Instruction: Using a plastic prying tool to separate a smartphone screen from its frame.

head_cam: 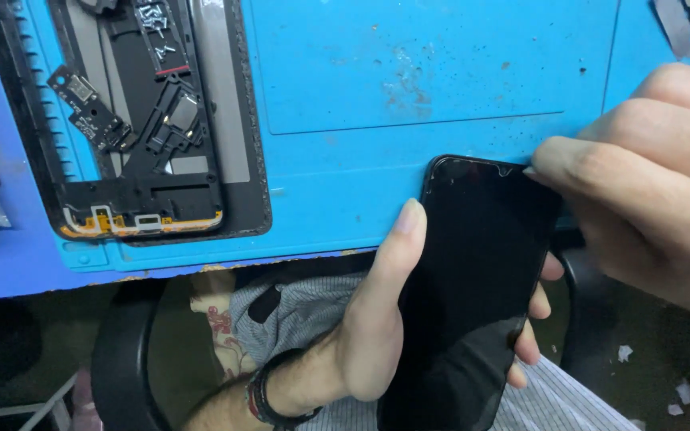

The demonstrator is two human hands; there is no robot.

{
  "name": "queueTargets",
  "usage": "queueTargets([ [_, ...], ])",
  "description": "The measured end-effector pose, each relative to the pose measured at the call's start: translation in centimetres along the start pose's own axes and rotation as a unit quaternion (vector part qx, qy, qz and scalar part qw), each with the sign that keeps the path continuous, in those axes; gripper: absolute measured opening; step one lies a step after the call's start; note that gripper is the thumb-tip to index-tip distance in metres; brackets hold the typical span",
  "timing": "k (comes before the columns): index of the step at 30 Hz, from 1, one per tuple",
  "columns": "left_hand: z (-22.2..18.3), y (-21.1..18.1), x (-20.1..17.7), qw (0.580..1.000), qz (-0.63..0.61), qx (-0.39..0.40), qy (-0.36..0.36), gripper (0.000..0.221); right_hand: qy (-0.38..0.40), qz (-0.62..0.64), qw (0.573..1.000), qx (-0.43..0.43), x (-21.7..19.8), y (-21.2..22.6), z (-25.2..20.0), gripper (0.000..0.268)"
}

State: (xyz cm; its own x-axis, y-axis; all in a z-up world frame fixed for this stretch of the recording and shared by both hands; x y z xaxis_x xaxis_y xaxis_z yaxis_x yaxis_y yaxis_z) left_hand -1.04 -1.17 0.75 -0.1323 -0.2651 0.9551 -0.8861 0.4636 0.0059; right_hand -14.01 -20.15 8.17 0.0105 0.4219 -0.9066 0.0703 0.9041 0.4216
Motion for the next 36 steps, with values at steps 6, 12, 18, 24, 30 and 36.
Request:
queueTargets([
  [6, 0.0, 0.0, -0.3, 1.000, 0.020, 0.020, 0.005, 0.099, -0.029, -0.010, 0.998, 0.046, 1.1, 0.3, -1.2, 0.013],
  [12, 0.0, 0.3, -1.4, 0.999, -0.016, 0.007, 0.036, 0.099, 0.016, 0.162, 0.979, 0.124, 3.4, -2.7, -4.8, 0.022],
  [18, 0.4, 0.1, -1.1, 1.000, 0.022, -0.001, 0.022, 0.103, -0.036, 0.074, 0.981, 0.177, 4.1, -1.3, -6.7, 0.022],
  [24, 0.1, 0.0, -1.0, 1.000, 0.022, -0.002, 0.020, 0.100, 0.018, -0.032, 0.997, 0.067, 2.0, -1.2, -3.7, 0.024],
  [30, -0.1, -0.8, -0.3, 0.995, 0.094, -0.007, -0.020, 0.100, 0.043, -0.085, 0.994, 0.046, 1.5, -0.5, -1.3, 0.037],
  [36, -0.2, -0.3, -0.8, 0.997, 0.079, -0.002, -0.012, 0.100, 0.027, -0.048, 0.997, 0.046, 1.4, 0.1, -0.9, 0.020],
])
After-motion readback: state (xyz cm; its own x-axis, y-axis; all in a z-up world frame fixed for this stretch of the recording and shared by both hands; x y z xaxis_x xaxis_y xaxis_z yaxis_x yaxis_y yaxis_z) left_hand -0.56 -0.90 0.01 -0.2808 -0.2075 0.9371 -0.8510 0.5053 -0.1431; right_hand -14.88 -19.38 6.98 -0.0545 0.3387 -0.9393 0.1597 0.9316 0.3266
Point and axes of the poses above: each hand's wrist, its own z-axis towards the middle knuckle, its own x-axis out of the palm, y = z × x, the point moved 1 cm from there along z, towards the middle knuckle, and after that the axes turned 11 degrees about z, right-handed, at the moved point
